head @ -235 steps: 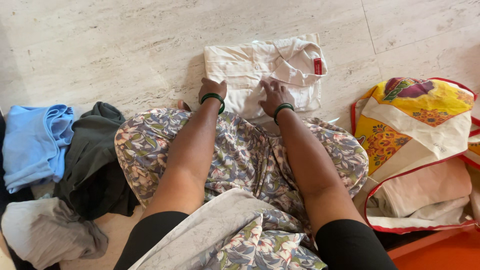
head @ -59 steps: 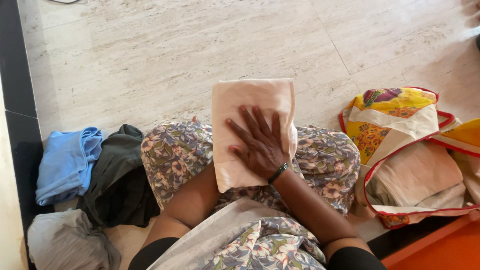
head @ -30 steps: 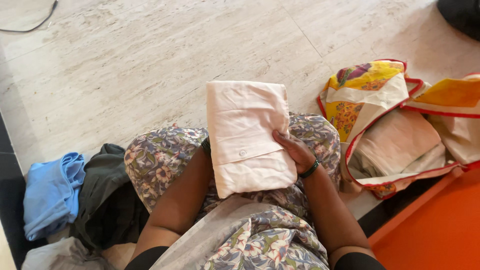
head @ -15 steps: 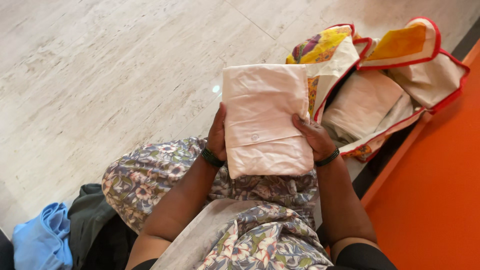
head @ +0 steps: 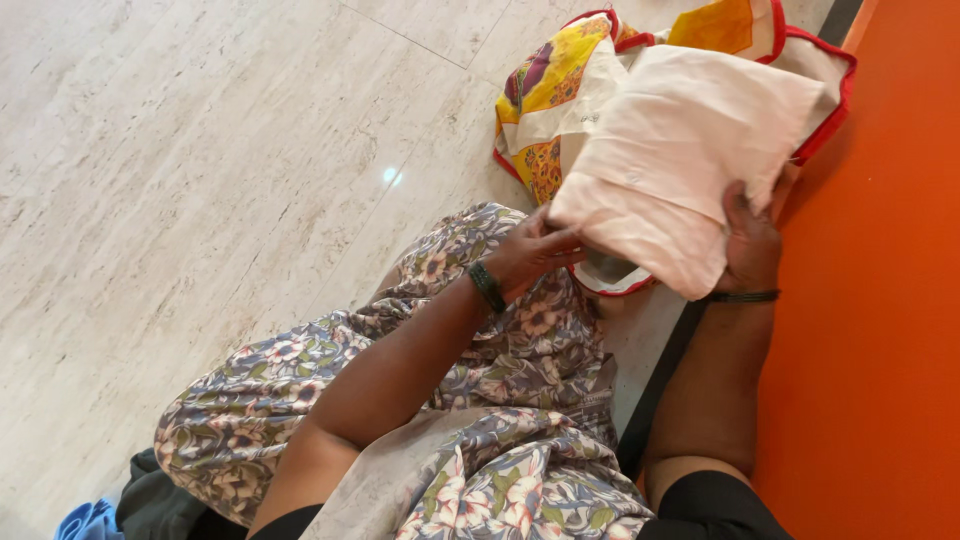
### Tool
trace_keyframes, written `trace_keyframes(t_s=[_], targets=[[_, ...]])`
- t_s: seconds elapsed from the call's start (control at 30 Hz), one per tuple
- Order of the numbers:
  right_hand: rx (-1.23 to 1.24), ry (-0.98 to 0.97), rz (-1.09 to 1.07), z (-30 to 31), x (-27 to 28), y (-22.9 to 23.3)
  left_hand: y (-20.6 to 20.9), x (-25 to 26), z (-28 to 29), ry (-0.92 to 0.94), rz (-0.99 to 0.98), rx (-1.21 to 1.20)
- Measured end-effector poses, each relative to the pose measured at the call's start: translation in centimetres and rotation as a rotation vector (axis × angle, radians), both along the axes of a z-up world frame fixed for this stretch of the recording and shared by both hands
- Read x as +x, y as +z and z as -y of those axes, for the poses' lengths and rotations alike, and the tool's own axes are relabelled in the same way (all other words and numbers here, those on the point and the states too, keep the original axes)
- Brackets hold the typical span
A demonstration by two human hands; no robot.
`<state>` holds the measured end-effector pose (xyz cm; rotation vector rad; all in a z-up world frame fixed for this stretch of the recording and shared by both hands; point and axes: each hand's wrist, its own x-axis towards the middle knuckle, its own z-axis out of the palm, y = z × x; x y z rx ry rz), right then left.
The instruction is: The person folds a white shirt, a pair of gray pants, and a gray t-shirt by hand while sitting on the floor and places the folded items into a yellow and white shopping bag.
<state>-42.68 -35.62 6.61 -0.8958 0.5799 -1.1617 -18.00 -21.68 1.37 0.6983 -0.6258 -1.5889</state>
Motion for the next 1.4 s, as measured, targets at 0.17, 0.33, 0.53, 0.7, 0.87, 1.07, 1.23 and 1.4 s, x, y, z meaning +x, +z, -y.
trace_keyframes(t_s=[0.17, 0.33, 0.53, 0.7, 0.87, 1.07, 1.23, 1.4], targets=[[-0.23, -0.302, -0.192, 4.4, -5.0, -5.0, -2.4, -1.0, 3.4, -0.08, 0.313, 0.083], [-0.106, -0.336, -0.237, 5.8, -3.7, -8.9, 0.3, -1.1, 2.9, 0.427, 1.433, -0.235], [0.063, -0.141, -0.009, 3.9, 1.8, -8.7, 3.5, -1.3, 4.2, 0.587, 1.865, -0.254], [0.127, -0.154, -0.28, 7.2, 4.3, -15.6, -0.4, -0.7, 5.1, 0.167, 1.801, 0.013], [0.165, -0.098, -0.121, 8.6, 4.8, -17.5, -3.4, 0.1, 5.1, 0.49, 1.699, -0.069], [0.136, 0.147, 0.203, 7.6, 8.1, -8.9, -2.7, 0.8, 4.3, 0.714, 1.443, 0.035], [0.222, 0.077, -0.148, 6.9, 9.0, -10.3, -2.9, 0.7, 3.9, 0.677, 1.561, -0.04], [0.236, -0.037, -0.577, 8.9, 7.8, -16.1, -2.8, 0.5, 3.6, 0.691, 1.582, -0.139]])
